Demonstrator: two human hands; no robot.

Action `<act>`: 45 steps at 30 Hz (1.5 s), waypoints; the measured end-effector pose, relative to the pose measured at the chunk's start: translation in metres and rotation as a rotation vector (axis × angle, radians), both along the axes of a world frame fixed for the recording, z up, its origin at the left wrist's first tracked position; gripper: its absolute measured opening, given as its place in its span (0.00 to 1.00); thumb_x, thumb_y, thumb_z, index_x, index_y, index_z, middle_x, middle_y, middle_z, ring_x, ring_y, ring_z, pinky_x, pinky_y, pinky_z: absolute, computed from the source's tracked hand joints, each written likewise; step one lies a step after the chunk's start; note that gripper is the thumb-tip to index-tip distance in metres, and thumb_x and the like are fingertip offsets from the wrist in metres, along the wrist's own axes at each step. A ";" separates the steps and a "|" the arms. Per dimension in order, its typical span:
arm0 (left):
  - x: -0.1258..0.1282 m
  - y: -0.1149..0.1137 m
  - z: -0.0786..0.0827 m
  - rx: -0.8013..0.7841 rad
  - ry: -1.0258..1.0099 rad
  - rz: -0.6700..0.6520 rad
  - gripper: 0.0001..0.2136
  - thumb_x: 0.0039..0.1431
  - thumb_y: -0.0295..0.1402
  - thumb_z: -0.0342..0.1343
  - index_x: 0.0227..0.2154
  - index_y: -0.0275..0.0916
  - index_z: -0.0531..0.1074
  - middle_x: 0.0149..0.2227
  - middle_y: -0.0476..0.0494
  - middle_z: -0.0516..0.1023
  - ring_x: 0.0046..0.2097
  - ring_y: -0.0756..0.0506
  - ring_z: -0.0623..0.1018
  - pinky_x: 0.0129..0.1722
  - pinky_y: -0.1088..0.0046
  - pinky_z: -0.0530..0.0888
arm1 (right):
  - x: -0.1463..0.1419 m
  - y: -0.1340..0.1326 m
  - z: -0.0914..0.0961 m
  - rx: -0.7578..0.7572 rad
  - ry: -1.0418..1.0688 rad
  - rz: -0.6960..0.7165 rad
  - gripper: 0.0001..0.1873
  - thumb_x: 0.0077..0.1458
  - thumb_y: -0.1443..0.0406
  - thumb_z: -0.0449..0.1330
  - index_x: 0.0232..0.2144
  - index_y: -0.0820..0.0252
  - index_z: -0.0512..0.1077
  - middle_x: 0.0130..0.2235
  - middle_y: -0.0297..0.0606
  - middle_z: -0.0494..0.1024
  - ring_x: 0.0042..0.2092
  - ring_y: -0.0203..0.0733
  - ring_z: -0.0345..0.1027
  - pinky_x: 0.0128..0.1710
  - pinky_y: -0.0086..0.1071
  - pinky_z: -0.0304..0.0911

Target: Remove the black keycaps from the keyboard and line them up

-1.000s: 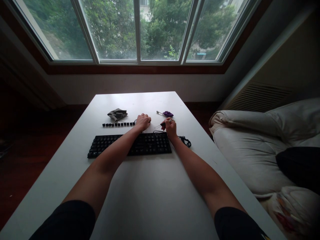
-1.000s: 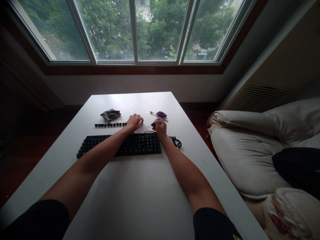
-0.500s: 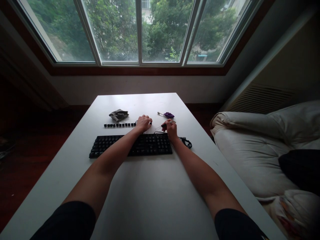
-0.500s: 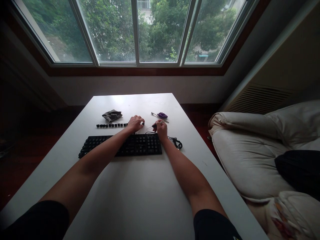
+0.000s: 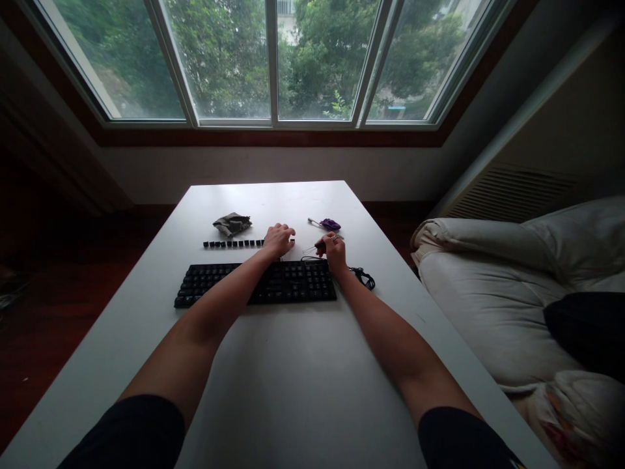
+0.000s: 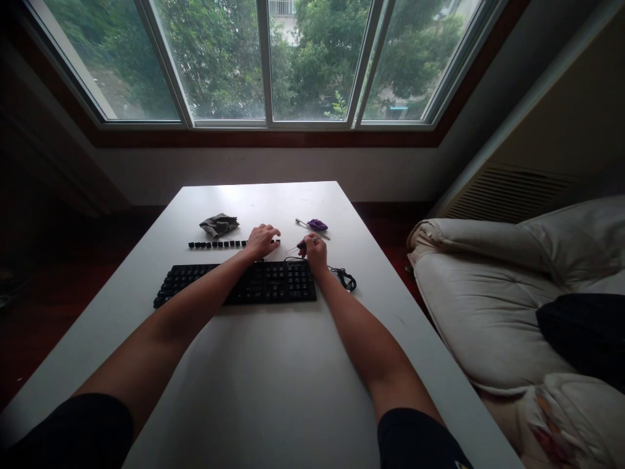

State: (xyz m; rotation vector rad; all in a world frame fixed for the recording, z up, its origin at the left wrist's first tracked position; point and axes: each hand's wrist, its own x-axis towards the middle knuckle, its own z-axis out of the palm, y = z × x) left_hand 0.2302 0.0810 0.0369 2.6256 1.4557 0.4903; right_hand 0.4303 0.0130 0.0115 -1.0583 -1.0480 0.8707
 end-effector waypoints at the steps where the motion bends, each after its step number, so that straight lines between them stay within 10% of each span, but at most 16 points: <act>1: -0.003 -0.002 0.002 0.003 -0.012 0.006 0.13 0.62 0.35 0.58 0.48 0.43 0.78 0.52 0.38 0.77 0.55 0.35 0.70 0.54 0.55 0.66 | 0.000 0.000 0.000 -0.004 -0.001 -0.005 0.14 0.57 0.55 0.58 0.26 0.57 0.67 0.23 0.33 0.76 0.19 0.33 0.65 0.17 0.26 0.62; 12: -0.137 -0.080 0.018 0.110 -0.194 0.145 0.12 0.66 0.36 0.52 0.44 0.44 0.79 0.51 0.41 0.78 0.57 0.37 0.71 0.61 0.56 0.65 | -0.007 -0.006 0.012 0.027 0.104 0.010 0.20 0.53 0.49 0.67 0.38 0.56 0.68 0.34 0.32 0.76 0.32 0.36 0.75 0.30 0.30 0.75; 21: -0.276 -0.125 -0.002 -0.018 -0.351 0.489 0.12 0.60 0.39 0.53 0.42 0.44 0.79 0.45 0.43 0.80 0.46 0.40 0.78 0.53 0.60 0.74 | -0.095 -0.042 0.047 0.062 0.103 0.371 0.16 0.52 0.57 0.69 0.40 0.54 0.71 0.42 0.35 0.78 0.44 0.41 0.76 0.40 0.35 0.78; 33: -0.305 -0.119 -0.041 -0.226 -0.845 0.266 0.21 0.53 0.35 0.59 0.52 0.39 0.75 0.53 0.39 0.78 0.45 0.43 0.80 0.45 0.63 0.79 | -0.255 -0.008 0.044 0.159 -0.250 0.642 0.14 0.58 0.59 0.63 0.46 0.55 0.71 0.31 0.32 0.78 0.34 0.39 0.76 0.29 0.28 0.72; 45: -0.325 -0.102 -0.051 -0.123 -0.634 0.267 0.18 0.55 0.32 0.57 0.49 0.43 0.78 0.43 0.44 0.80 0.42 0.45 0.78 0.42 0.67 0.77 | -0.332 0.019 0.037 0.126 -0.561 0.516 0.06 0.60 0.64 0.61 0.41 0.54 0.73 0.32 0.31 0.80 0.33 0.37 0.77 0.36 0.29 0.70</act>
